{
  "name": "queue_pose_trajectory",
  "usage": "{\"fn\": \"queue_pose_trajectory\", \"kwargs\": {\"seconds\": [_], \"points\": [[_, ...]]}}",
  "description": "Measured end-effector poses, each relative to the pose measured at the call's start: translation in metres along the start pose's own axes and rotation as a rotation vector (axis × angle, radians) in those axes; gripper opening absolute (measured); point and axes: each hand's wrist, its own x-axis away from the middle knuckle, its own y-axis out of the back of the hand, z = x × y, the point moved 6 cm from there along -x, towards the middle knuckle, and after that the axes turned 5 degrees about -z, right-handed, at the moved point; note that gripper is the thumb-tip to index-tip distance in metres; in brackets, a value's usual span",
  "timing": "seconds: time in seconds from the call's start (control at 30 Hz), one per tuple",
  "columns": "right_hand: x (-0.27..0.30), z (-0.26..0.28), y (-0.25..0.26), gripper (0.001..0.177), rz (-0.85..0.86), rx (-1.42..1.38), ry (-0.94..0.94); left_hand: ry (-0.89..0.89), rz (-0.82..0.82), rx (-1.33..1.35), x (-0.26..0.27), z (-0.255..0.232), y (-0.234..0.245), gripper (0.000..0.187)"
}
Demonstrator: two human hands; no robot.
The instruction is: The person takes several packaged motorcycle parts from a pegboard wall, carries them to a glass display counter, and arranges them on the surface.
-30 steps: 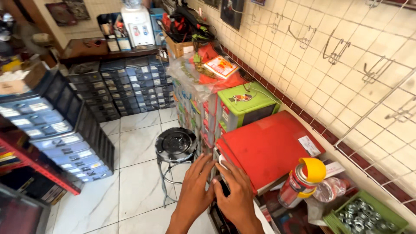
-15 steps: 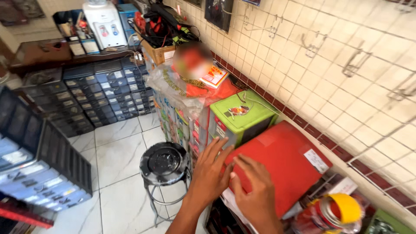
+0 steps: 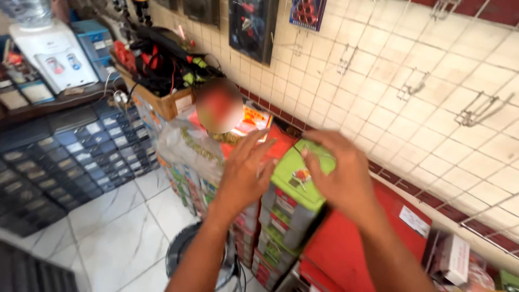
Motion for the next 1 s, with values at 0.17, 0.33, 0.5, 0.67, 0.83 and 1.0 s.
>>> {"fn": "queue_pose_trajectory", "kwargs": {"seconds": [0.17, 0.33, 0.5, 0.67, 0.83, 1.0], "points": [[-0.086, -0.044, -0.027, 0.021, -0.054, -0.052, -0.060, -0.073, 0.038, -0.003, -0.056, 0.047, 0.008, 0.040], [-0.164, -0.089, -0.048, 0.017, -0.151, 0.164, -0.022, -0.133, 0.084, 0.047, -0.111, 0.079, 0.003, 0.041], [-0.219, -0.146, -0.067, 0.039, -0.111, 0.279, -0.157, -0.125, 0.090, 0.090, -0.150, 0.101, -0.006, 0.046], [-0.238, -0.176, -0.080, 0.054, -0.147, 0.192, -0.308, -0.196, 0.052, 0.140, -0.192, 0.118, -0.023, 0.056], [-0.247, -0.170, -0.089, 0.050, -0.166, 0.171, -0.328, -0.096, 0.149, 0.047, -0.244, 0.147, -0.061, 0.070], [-0.255, -0.179, -0.093, 0.038, -0.204, 0.072, -0.442, 0.043, 0.256, -0.019, -0.262, 0.174, -0.095, 0.075]]}}
